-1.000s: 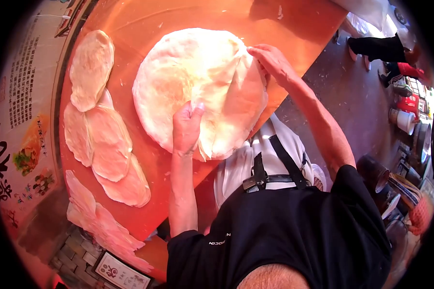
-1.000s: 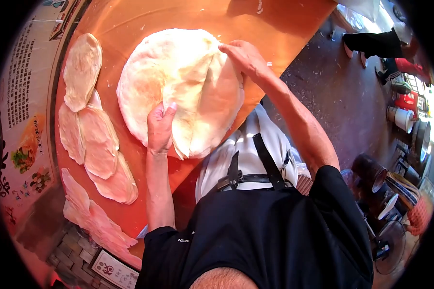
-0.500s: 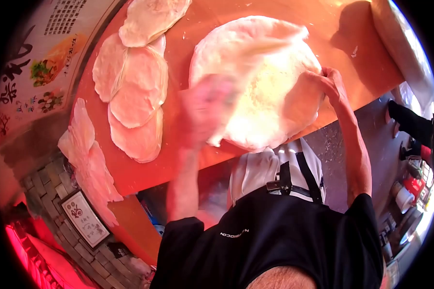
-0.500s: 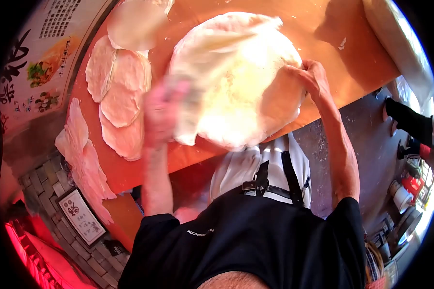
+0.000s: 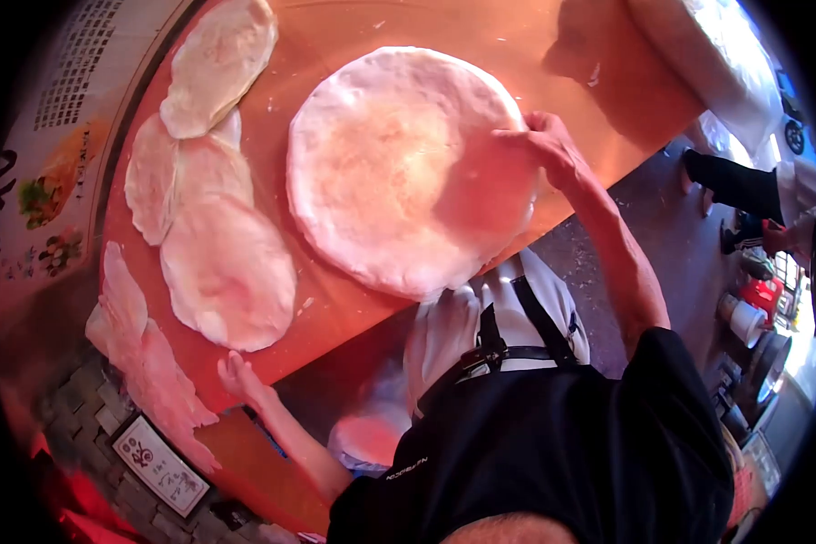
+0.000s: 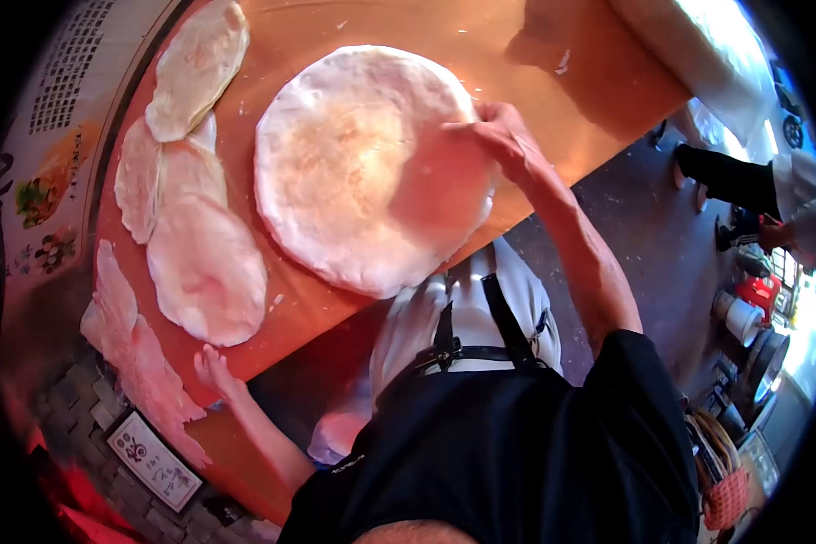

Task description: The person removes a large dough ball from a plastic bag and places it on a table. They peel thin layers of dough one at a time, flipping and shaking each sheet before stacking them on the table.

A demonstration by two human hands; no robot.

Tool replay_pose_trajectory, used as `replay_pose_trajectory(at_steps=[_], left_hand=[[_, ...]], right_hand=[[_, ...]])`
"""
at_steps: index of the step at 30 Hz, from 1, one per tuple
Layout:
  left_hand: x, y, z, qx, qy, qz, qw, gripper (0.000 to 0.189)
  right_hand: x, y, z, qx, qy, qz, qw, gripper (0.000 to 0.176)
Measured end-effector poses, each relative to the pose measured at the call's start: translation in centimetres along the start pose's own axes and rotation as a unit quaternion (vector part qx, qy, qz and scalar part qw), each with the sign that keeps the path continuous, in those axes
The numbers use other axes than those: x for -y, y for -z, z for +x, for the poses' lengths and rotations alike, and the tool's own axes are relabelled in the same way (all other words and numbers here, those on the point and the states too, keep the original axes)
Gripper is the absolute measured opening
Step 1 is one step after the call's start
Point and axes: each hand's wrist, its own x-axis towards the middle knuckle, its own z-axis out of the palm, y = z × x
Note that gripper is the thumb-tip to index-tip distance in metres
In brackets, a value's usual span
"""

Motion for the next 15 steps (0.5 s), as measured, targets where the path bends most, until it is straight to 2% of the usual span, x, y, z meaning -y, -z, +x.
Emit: replay_pose_trajectory(at_steps=[1,2,3,4,5,6,8,9,10,12,13,15], left_hand=[[-1.0,-2.0,-2.4,0.125,-0.033,-0.104,0.986,0.038],[-3.2,-4.8,-4.8,0.180,-0.006,-0.109,0.978,0.034],[-5.4,-7.6,-7.3,0.235,0.021,-0.110,0.966,0.030],[-6.2,-10.1,-9.4,0.336,-0.012,-0.141,0.931,0.034],[-8.4,-12.5,-11.9,0.407,-0.034,-0.130,0.903,0.037],[-8.2,-14.9,-13.0,0.472,-0.062,-0.136,0.869,0.038],[-11.4,-18.6,-16.8,0.497,-0.146,-0.037,0.854,0.040],[-12.7,-19.8,-18.5,0.511,-0.110,-0.061,0.850,0.042],[-13.8,-20.9,-19.7,0.522,-0.077,-0.086,0.845,0.044],[-16.0,-21.3,-20.7,0.513,-0.124,-0.051,0.848,0.047],[-16.5,-21.5,-20.7,0.472,-0.172,-0.040,0.864,0.047],[-18.0,-21.5,-19.8,0.516,-0.086,-0.134,0.842,0.049]], right_hand=[[0.3,-0.5,0.0,0.020,-0.006,0.038,0.999,0.038],[0.7,-0.8,0.1,0.040,-0.010,0.076,0.996,0.039],[1.1,-0.8,0.1,0.041,-0.031,0.042,0.998,0.038],[1.4,-0.4,0.0,0.035,-0.051,0.007,0.998,0.037],[1.7,-0.1,-0.2,0.052,-0.087,0.043,0.994,0.036],[1.3,-0.1,-0.2,0.070,-0.082,0.094,0.990,0.033],[-0.4,-0.4,0.5,0.093,-0.020,0.077,0.993,0.031],[0.2,-1.0,-0.2,0.082,-0.013,0.066,0.994,0.033],[1.4,-1.6,-0.8,0.072,-0.002,0.056,0.996,0.034],[5.7,-2.8,-3.8,0.100,0.080,0.135,0.983,0.034],[9.2,-2.6,-5.6,0.119,0.056,0.104,0.986,0.031],[11.0,-3.0,-4.4,0.160,0.203,0.078,0.963,0.019]])
